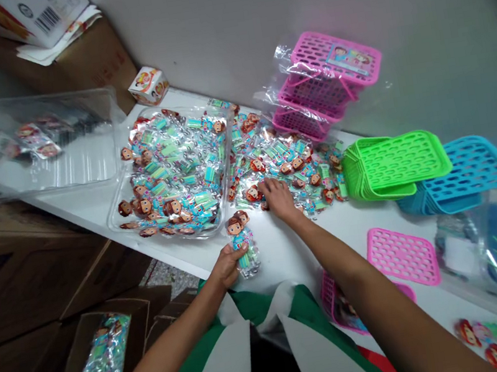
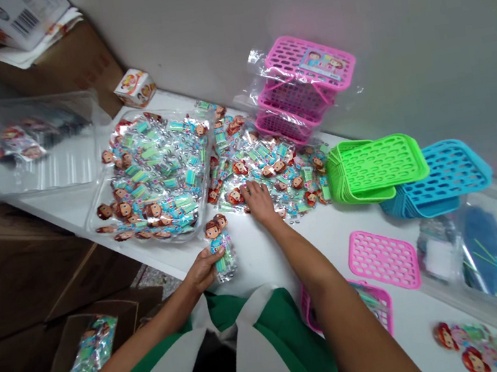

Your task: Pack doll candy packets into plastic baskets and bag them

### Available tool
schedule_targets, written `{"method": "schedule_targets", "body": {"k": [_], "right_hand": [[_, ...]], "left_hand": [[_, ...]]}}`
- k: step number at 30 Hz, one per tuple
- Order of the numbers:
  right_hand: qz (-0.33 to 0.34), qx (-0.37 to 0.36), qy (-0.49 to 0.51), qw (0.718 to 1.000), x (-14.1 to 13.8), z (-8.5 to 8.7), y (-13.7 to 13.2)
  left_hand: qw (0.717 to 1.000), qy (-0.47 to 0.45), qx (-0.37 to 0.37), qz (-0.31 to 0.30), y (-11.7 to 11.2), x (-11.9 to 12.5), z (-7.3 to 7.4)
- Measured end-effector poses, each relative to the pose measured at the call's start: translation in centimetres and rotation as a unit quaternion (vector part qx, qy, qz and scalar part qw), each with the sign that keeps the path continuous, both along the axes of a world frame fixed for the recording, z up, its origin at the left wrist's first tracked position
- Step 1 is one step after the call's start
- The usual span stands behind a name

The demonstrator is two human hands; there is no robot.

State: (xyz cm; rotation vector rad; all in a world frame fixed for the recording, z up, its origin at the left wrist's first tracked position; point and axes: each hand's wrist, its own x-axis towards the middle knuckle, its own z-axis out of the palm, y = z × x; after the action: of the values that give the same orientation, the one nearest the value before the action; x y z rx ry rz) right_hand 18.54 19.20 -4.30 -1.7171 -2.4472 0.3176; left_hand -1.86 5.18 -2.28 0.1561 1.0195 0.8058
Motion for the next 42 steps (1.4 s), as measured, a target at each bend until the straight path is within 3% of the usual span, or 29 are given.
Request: {"method": "schedule_targets", "body": {"k": [2, 4, 7, 9, 12, 14, 15, 17, 20, 23, 25, 30, 35, 39, 42], "right_hand": [[0.052, -0.007, -0.032, 0.998, 0.5, 0.0, 1.4], [0.057, -0.003, -0.021, 0.998, 0.9, 0.3, 1.1], [0.003, 0.006, 0.052, 0.999, 0.7, 1.4, -2.2], [-0.021, -0.044, 0.137, 0.989, 0.0, 2.0, -5.2], [-0.025, -0.207, 0.292, 0.933, -1.5, 2.3, -8.8], [-0.015, -0.303, 0.354, 0.885, -2.1, 2.1, -9.3], [-0.013, -0.323, 0.358, 0.876, -2.3, 2.0, -8.8], [-0.027, -0.292, 0.305, 0.906, -2.6, 1.8, -6.5], [-0.056, -0.158, 0.102, 0.981, -3.4, 1.7, -1.5], [-0.01, -0.12, -0.077, 0.99, -4.4, 1.6, 2.3], [0.034, -0.125, -0.137, 0.982, -4.6, 1.3, 2.8], [0.078, -0.112, -0.117, 0.984, -1.4, -0.2, -2.5], [0.008, -0.057, 0.094, 0.994, 2.5, -1.2, -8.9], [0.022, 0.018, 0.289, 0.957, 2.3, 0.0, -12.6], [0.053, -0.011, 0.37, 0.927, 0.9, 1.5, -15.3]], "left_hand": [[1.0, -0.008, -0.007, 0.001, -0.1, -0.3, 0.3], [1.0, -0.014, -0.002, 0.011, -0.2, -0.3, 0.4], [0.999, -0.023, 0.02, 0.011, 0.0, 0.0, 0.2], [0.999, -0.021, 0.044, 0.009, 0.3, 0.4, 0.0], [0.997, -0.012, 0.081, 0.001, 0.7, 0.8, 0.1], [0.996, -0.016, 0.089, -0.01, 0.6, 0.8, 0.3], [0.996, -0.019, 0.085, -0.015, 0.5, 0.6, 0.4], [0.998, -0.017, 0.064, -0.021, 0.2, 0.3, 0.6], [0.999, -0.006, 0.047, -0.017, -0.1, -0.1, 0.9], [0.999, -0.013, 0.047, -0.007, -0.3, -0.5, 1.3], [0.999, -0.021, 0.037, -0.014, -0.3, -0.7, 1.4], [0.999, -0.03, 0.006, -0.031, -0.4, -1.1, 0.3], [0.998, -0.054, 0.004, -0.029, -0.4, -0.4, -0.2], [0.992, -0.115, 0.021, -0.052, -0.1, 0.5, 1.0], [0.987, -0.141, 0.06, -0.049, 0.1, 1.2, 1.8]]}}
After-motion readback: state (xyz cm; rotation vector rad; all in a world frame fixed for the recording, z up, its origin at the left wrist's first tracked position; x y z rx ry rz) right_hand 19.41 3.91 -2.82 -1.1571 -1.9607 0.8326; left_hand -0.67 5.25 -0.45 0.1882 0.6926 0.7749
